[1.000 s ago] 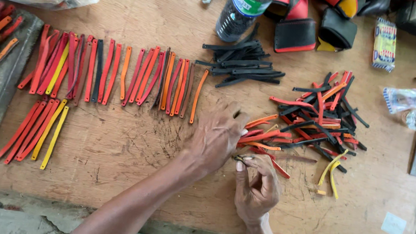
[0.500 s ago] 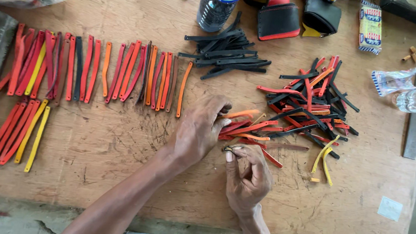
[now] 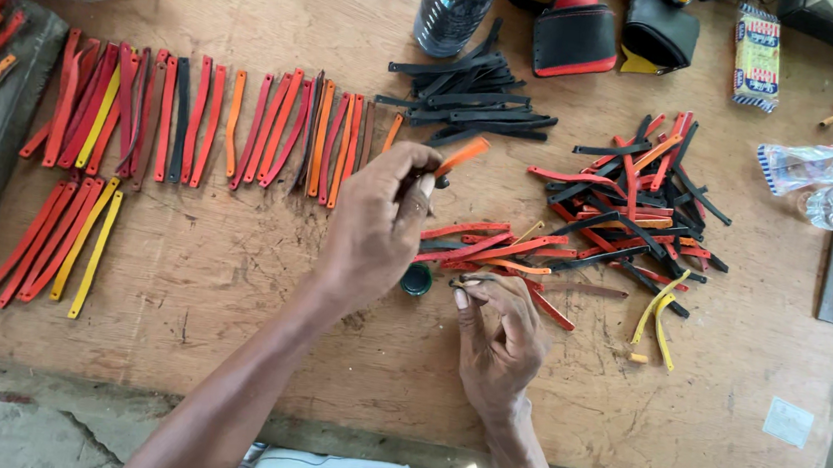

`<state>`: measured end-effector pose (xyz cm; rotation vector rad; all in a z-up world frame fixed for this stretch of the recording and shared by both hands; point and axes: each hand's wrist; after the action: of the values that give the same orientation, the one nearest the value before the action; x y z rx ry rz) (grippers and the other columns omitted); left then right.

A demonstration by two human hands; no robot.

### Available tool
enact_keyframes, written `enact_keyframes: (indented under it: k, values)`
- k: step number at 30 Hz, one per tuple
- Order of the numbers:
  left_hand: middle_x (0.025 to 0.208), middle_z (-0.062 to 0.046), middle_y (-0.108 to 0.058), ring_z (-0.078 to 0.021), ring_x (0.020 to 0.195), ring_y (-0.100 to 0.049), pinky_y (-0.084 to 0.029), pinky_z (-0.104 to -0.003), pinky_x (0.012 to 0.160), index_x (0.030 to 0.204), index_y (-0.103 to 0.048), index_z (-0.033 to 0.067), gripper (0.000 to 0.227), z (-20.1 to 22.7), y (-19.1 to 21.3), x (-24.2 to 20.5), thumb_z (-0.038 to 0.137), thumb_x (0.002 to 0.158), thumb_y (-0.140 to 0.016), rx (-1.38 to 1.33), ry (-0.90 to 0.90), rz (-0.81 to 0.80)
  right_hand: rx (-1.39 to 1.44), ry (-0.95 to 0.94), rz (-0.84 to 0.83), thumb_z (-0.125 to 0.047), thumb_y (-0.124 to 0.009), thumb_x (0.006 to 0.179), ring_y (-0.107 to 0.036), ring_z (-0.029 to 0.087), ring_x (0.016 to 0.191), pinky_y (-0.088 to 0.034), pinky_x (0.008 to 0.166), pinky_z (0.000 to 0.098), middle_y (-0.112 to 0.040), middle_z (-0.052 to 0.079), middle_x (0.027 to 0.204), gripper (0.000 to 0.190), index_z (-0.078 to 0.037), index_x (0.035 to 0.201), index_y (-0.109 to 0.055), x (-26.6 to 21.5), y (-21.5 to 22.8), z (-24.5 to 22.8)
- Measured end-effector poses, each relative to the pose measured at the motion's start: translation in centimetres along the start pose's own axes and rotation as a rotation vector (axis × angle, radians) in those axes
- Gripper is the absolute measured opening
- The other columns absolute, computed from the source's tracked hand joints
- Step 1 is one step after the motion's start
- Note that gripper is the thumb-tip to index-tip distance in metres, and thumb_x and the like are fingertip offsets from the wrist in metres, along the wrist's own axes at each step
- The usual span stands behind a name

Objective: The person repeatedly picks up thin colored plastic straps, dips a small applicator into a bottle cap, and applies a dark substance along the length of each strap. Finished straps are placed in a neat row on the left side of the table.

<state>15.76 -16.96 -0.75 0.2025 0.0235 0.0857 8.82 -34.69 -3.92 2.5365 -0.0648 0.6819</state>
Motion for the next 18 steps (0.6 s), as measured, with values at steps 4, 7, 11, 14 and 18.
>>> enact_keyframes:
  k: [4,7,11,14,18]
  values:
    - [0.095,0.0,-0.064,-0.0083,0.078,-0.063,-0.058,-0.025,0.069,0.125,-0.059,0.0065,0.03,0.7,2.7,-1.9,-0.002,0.098,-0.05,-0.363,0.126,-0.114,0.026,0.018,-0.08,0.002,-0.076,0.091,-0.07,0.023,0.091,-0.056,0.081,0.0314,-0.071,0.012,0.101,0.018,0.001,0.105,-0.064,0.5,-0.2,-0.3]
    - [0.085,-0.002,-0.063,-0.0111,0.071,-0.058,-0.052,-0.026,0.061,0.121,-0.065,0.0068,0.028,0.6,4.1,-4.0,-0.002,0.1,-0.05,-0.326,0.278,-0.109,0.008,0.006,-0.187,0.002,-0.077,0.09,-0.07,0.023,0.088,-0.056,0.078,0.0312,-0.072,0.011,0.1,0.02,0.001,0.105,-0.064,1.1,-0.1,-1.1]
    - [0.086,-0.002,-0.061,-0.0093,0.077,-0.057,-0.05,-0.026,0.067,0.109,-0.071,0.0006,0.011,-0.1,5.5,-5.8,0.003,0.102,-0.063,-0.005,-0.009,0.006,-0.123,0.083,-0.279,0.004,-0.077,0.089,-0.07,0.025,0.087,-0.056,0.076,0.0324,-0.071,0.011,0.099,0.022,-0.002,0.106,-0.065,2.5,0.0,-1.8]
    - [0.079,0.0,-0.063,-0.0077,0.068,-0.059,-0.056,-0.025,0.06,0.112,-0.073,0.005,0.017,-0.7,5.7,-6.8,0.01,0.096,-0.069,-0.131,0.197,0.005,-0.138,0.097,-0.355,0.003,-0.078,0.088,-0.071,0.027,0.087,-0.057,0.074,0.0333,-0.071,0.013,0.1,0.027,-0.001,0.11,-0.064,3.3,0.0,-1.9]
    - [0.085,0.004,-0.075,-0.0045,0.074,-0.068,-0.06,-0.022,0.066,0.118,-0.075,0.008,0.027,-1.2,5.8,-7.5,0.009,0.091,-0.07,-0.258,0.285,0.007,-0.157,0.149,-0.409,0.004,-0.078,0.087,-0.071,0.029,0.091,-0.058,0.078,0.0353,-0.071,0.015,0.105,0.031,-0.002,0.114,-0.062,4.0,-0.2,-1.9]
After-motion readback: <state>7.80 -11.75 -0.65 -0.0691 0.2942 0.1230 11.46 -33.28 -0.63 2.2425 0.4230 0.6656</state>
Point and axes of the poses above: each hand's wrist, its own x-axis towards the middle knuckle, its own y-axis out of the back of the hand, z = x × y
